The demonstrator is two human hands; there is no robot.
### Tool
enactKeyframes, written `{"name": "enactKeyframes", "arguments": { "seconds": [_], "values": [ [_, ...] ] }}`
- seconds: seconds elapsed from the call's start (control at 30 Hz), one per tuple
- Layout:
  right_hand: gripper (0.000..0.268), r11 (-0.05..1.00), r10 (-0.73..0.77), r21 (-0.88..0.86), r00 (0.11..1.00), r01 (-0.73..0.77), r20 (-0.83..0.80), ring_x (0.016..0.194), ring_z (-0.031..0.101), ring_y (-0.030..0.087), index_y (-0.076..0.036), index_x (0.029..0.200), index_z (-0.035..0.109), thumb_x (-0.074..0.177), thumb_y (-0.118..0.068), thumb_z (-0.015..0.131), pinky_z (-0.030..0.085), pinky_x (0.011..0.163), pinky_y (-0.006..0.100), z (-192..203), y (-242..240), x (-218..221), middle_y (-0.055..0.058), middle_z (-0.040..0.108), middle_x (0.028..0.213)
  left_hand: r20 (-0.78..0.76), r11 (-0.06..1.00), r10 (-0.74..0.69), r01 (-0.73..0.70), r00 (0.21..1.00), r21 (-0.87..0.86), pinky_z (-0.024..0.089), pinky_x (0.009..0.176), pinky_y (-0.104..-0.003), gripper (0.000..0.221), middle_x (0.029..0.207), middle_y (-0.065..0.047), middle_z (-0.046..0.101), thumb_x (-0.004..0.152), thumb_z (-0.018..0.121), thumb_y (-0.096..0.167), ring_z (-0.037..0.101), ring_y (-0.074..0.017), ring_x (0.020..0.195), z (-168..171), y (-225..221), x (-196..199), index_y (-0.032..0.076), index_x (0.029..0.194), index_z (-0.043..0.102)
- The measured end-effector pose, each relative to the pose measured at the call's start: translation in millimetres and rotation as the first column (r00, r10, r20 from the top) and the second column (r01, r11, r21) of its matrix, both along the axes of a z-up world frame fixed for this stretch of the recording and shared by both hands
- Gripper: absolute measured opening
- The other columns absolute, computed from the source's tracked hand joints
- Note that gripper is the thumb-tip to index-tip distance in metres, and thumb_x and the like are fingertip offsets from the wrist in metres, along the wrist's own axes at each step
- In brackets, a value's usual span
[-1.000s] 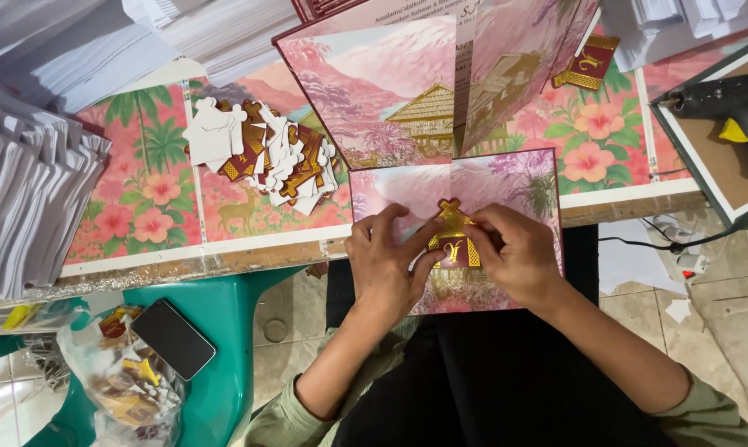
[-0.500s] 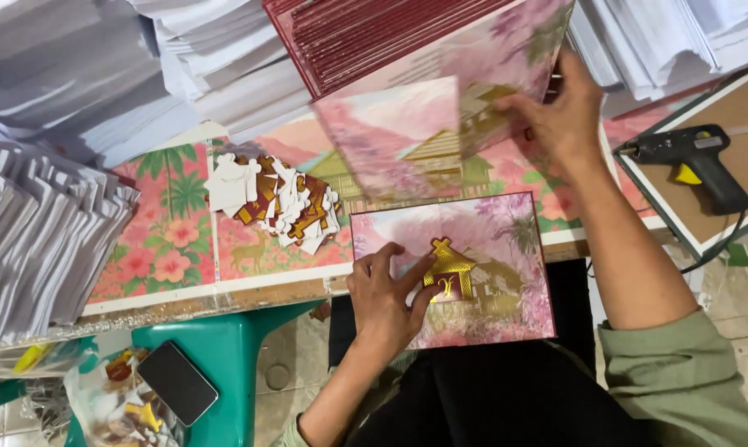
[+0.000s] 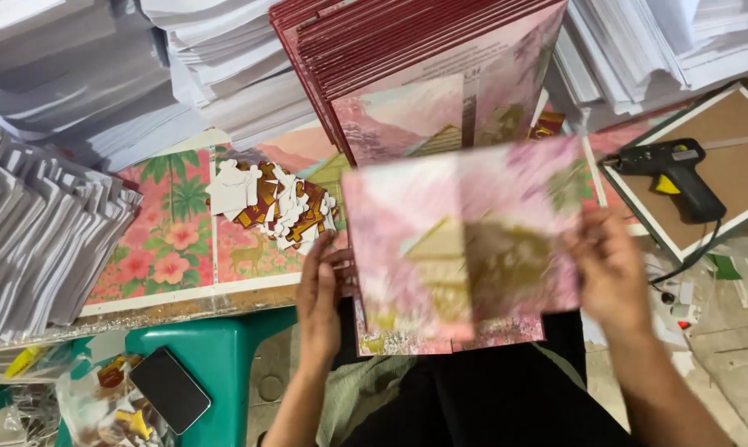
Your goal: Assembling decorative cards by applying hot glue and attaching small paper house cutouts.
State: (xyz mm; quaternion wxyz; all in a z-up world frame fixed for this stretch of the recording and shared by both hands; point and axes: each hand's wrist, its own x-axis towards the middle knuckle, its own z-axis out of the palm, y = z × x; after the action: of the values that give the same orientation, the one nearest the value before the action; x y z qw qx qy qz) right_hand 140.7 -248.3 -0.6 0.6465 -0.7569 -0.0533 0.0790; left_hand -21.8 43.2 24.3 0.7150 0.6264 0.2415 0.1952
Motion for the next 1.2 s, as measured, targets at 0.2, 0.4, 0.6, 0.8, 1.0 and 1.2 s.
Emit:
{"name": "enactKeyframes", "arguments": {
  "seconds": [0.2,0.4,0.6,0.8,1.0,1.2],
  "values": [
    [0.023,0.845,0.066,-0.476,0.836,0.244,0.544,0.076,0.059,0.019,-0.001,0.113,0.054,0.096,-0.006,0.069,0.042,0.055,0.028,-9.6,-31.8,8.1,0.01,0.063,0.103,-0.206,0.923,0.11,-0.023,0.972,0.384,0.025,0.05,-0.023,0.052,0.066,0.005,0.036,0.081,0.066,0.015,0.028,-0.0073,0.056,-13.4,-15.1,-10.9,0.014,0.131,0.053],
    [0.062,0.23,0.197,-0.748,0.723,0.623,0.662,0.1,0.051,0.043,0.007,0.112,0.064,0.092,-0.052,0.076,0.046,0.058,0.059,-56.0,-122.1,91.8,0.023,0.052,0.114,-0.082,0.506,0.091,0.025,0.992,0.862,0.046,0.078,-0.04,0.043,0.13,-0.02,0.035,0.087,0.062,0.022,0.046,-0.0292,0.094,-18.9,-13.5,-11.5,0.009,0.127,0.051],
    [0.084,0.188,0.253,-0.79,0.749,0.583,0.613,0.105,0.051,0.045,0.005,0.109,0.068,0.091,-0.077,0.062,0.034,0.085,0.052,-59.0,-123.2,98.7,0.026,0.057,0.115,-0.254,-0.023,-0.181,0.255,0.95,0.967,0.014,0.113,-0.055,0.09,0.152,-0.016,0.013,0.076,0.02,0.083,0.015,-0.0336,0.141,-25.9,-43.9,-24.0,0.025,0.143,0.028],
    [0.046,0.566,0.164,-0.713,0.791,0.413,0.589,0.093,0.053,0.047,0.016,0.111,0.053,0.091,-0.017,0.079,0.04,0.079,0.048,-35.6,-103.2,102.4,0.031,0.055,0.1,-0.266,-0.025,-0.217,0.267,0.939,0.963,0.029,0.101,-0.053,0.076,0.143,-0.015,0.037,0.078,0.058,0.07,0.034,-0.0358,0.133,-32.1,-49.4,-29.6,0.024,0.136,0.043],
    [0.04,0.998,0.001,-0.068,0.996,0.005,0.09,0.102,0.055,0.023,-0.007,0.129,0.033,0.093,-0.003,0.05,0.049,0.088,0.035,36.8,-28.0,16.9,0.013,0.053,0.113,-0.195,0.086,-0.251,0.222,0.948,0.971,0.033,0.101,-0.051,0.072,0.137,-0.011,0.046,0.084,0.039,0.071,0.041,-0.0358,0.13,-27.1,-47.9,-34.3,0.022,0.137,0.042],
    [0.045,0.923,0.302,-0.272,0.951,-0.273,0.07,0.086,0.049,0.014,-0.006,0.116,0.038,0.081,-0.014,0.065,0.038,0.077,0.023,4.3,31.4,-8.7,0.007,0.054,0.097,-0.303,-0.089,-0.236,0.29,0.923,0.953,0.031,0.101,-0.053,0.09,0.14,-0.009,0.043,0.071,0.057,0.08,0.042,-0.0346,0.129,-23.6,-45.5,-32.3,0.028,0.141,0.037]
  ]
}}
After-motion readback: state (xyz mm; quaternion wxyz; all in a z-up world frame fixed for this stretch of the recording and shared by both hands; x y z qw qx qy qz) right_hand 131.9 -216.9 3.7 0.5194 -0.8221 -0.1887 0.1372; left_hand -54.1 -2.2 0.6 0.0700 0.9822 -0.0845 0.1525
